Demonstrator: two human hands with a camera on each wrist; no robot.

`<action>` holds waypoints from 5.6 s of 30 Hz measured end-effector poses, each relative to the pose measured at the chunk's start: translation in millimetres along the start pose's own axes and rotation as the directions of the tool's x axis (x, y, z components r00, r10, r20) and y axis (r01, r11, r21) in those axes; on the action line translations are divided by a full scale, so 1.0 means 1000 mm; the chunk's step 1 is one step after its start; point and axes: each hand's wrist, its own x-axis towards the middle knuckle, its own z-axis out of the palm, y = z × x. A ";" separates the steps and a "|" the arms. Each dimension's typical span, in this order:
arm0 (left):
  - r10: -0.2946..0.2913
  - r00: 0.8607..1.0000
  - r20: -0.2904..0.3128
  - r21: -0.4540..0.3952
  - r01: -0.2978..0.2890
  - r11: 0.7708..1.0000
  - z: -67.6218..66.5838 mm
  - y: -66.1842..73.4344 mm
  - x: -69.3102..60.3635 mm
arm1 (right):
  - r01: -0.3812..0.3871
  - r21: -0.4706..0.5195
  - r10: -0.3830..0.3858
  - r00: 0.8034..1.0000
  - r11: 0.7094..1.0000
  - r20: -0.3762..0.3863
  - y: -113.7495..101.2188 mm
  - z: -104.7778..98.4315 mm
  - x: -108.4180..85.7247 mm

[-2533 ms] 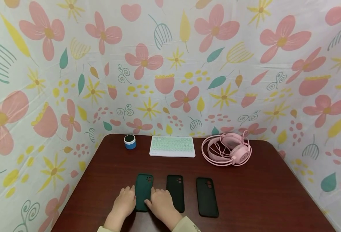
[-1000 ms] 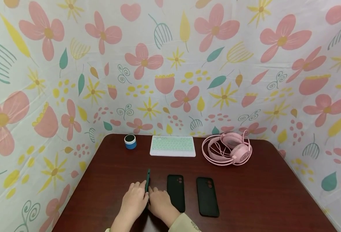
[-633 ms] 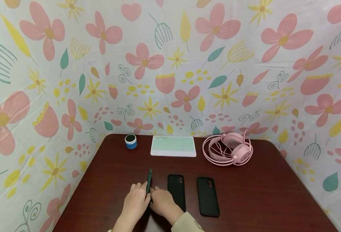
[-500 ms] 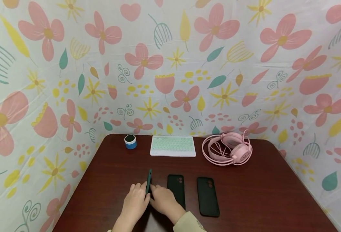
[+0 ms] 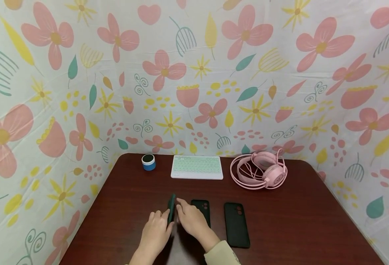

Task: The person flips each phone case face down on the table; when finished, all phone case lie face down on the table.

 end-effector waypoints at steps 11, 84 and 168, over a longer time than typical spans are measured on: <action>0.004 1.000 0.026 -0.015 -0.004 1.000 0.008 0.001 -0.001 | -0.053 -0.018 0.054 0.998 0.998 0.011 -0.002 0.010 0.000; -0.099 0.964 0.248 -0.490 0.213 0.846 0.012 -0.049 0.001 | 0.006 0.125 0.008 0.993 0.992 -0.115 0.009 0.007 0.000; -0.060 0.978 0.198 -0.312 0.121 0.942 0.011 0.001 0.019 | -0.118 -0.112 0.104 0.986 0.987 -0.128 0.047 -0.042 -0.013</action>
